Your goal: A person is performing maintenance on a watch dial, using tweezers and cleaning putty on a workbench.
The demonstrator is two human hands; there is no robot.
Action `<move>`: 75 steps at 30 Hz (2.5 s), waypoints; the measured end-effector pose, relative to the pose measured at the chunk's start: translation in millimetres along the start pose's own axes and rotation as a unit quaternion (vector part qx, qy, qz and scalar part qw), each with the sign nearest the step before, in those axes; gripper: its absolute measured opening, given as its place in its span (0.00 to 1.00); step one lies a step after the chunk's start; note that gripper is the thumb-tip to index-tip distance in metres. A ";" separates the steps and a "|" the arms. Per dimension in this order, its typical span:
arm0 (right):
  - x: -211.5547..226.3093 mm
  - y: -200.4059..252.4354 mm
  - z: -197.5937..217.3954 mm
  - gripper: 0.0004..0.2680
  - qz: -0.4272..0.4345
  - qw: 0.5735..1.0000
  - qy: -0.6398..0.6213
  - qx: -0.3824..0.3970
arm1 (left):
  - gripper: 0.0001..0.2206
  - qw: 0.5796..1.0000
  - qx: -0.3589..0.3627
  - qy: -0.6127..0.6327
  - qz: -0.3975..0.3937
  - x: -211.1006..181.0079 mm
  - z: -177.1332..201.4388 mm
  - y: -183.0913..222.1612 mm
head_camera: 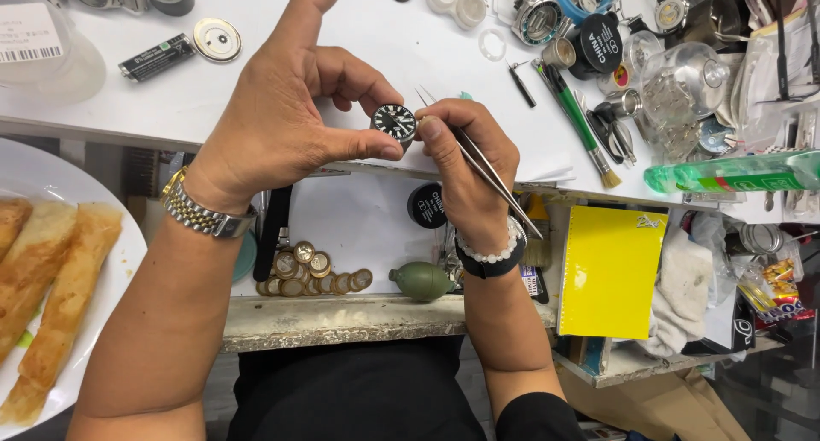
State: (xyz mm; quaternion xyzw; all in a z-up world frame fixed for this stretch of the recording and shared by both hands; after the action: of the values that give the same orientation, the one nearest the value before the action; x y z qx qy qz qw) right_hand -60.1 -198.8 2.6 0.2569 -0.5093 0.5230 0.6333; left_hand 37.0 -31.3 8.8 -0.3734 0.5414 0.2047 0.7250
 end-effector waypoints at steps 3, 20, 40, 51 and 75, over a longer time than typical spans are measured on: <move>-1.1 0.1 0.1 0.05 -0.002 1.000 -0.003 -0.002 | 0.54 1.000 0.000 0.008 0.008 -2.1 -0.3 -0.4; 0.4 0.8 4.4 0.04 0.011 1.000 0.020 0.011 | 0.55 1.000 -0.003 0.019 -0.008 -4.2 -1.2 0.7; -2.4 2.9 7.9 0.03 0.029 1.000 -0.006 0.009 | 0.52 0.999 0.006 0.011 -0.038 -7.1 -4.1 -1.7; 0.7 2.4 7.7 0.03 0.042 0.999 0.012 0.010 | 0.52 0.999 0.000 0.009 -0.035 -7.9 -5.5 -1.6; 12.0 0.5 2.5 0.08 0.087 0.993 0.077 -0.008 | 0.51 1.000 0.005 -0.003 -0.029 -6.2 -4.4 0.0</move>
State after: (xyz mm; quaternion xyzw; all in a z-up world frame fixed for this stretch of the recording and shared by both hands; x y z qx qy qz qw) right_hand -62.2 -196.0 14.3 0.1651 -0.4839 0.5903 0.6246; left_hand 32.2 -33.9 14.0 -0.3847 0.5294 0.1812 0.7341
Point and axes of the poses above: each hand's wrist, its own y-axis away from the middle knuckle, its own z-axis out of the back of the hand, x = y × z, the point moved 5 cm from there along -y, towards the middle knuckle, and after that the axes turned 7 degrees about -z, right-handed, at the moved point
